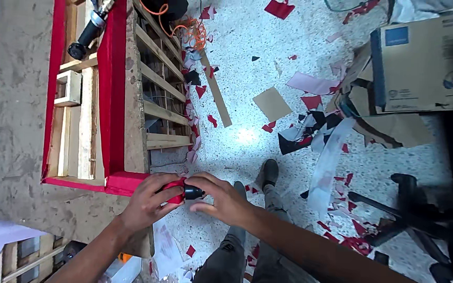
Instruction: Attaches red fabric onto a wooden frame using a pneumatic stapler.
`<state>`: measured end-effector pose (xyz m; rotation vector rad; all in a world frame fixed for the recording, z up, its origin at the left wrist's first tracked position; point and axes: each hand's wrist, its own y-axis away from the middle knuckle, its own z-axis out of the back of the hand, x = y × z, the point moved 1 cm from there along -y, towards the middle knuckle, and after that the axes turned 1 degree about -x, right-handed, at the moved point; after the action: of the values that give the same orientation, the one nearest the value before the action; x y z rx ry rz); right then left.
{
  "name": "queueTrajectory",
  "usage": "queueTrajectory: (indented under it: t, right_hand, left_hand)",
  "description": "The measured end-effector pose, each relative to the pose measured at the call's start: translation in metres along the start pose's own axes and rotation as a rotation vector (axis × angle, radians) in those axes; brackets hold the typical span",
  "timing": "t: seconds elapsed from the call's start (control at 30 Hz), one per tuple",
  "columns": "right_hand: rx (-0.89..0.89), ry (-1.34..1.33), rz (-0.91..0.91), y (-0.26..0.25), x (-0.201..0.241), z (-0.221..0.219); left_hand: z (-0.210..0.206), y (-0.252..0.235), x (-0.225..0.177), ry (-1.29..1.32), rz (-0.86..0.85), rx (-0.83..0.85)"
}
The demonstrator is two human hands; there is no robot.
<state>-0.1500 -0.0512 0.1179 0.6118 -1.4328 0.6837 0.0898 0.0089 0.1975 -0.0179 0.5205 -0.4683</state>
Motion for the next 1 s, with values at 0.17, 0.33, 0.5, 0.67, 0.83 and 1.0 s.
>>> queueTrajectory:
  t: [0.17, 0.33, 0.5, 0.67, 0.83, 1.0]
  right_hand:
    - [0.157, -0.331, -0.542, -0.018, 0.003, -0.012]
    - [-0.054, 0.004, -0.11, 0.002, 0.005, -0.009]
    - [0.107, -0.29, -0.613, -0.009, 0.004, -0.029]
    - [0.02, 0.123, -0.045, -0.001, 0.001, -0.013]
    - [0.05, -0.174, -0.462, -0.015, -0.002, -0.027]
    - [-0.002, 0.196, -0.11, -0.001, 0.012, -0.02]
  left_hand:
    - [-0.002, 0.004, 0.0, -0.007, 0.007, -0.003]
    - [0.001, 0.0, 0.001, -0.007, 0.014, -0.002]
    - [-0.001, 0.01, 0.001, 0.028, 0.008, 0.009]
    - [0.001, 0.006, 0.004, 0.035, 0.014, 0.01]
    - [-0.003, 0.01, 0.004, 0.075, 0.039, -0.027]
    - [0.003, 0.008, 0.006, 0.073, 0.058, -0.012]
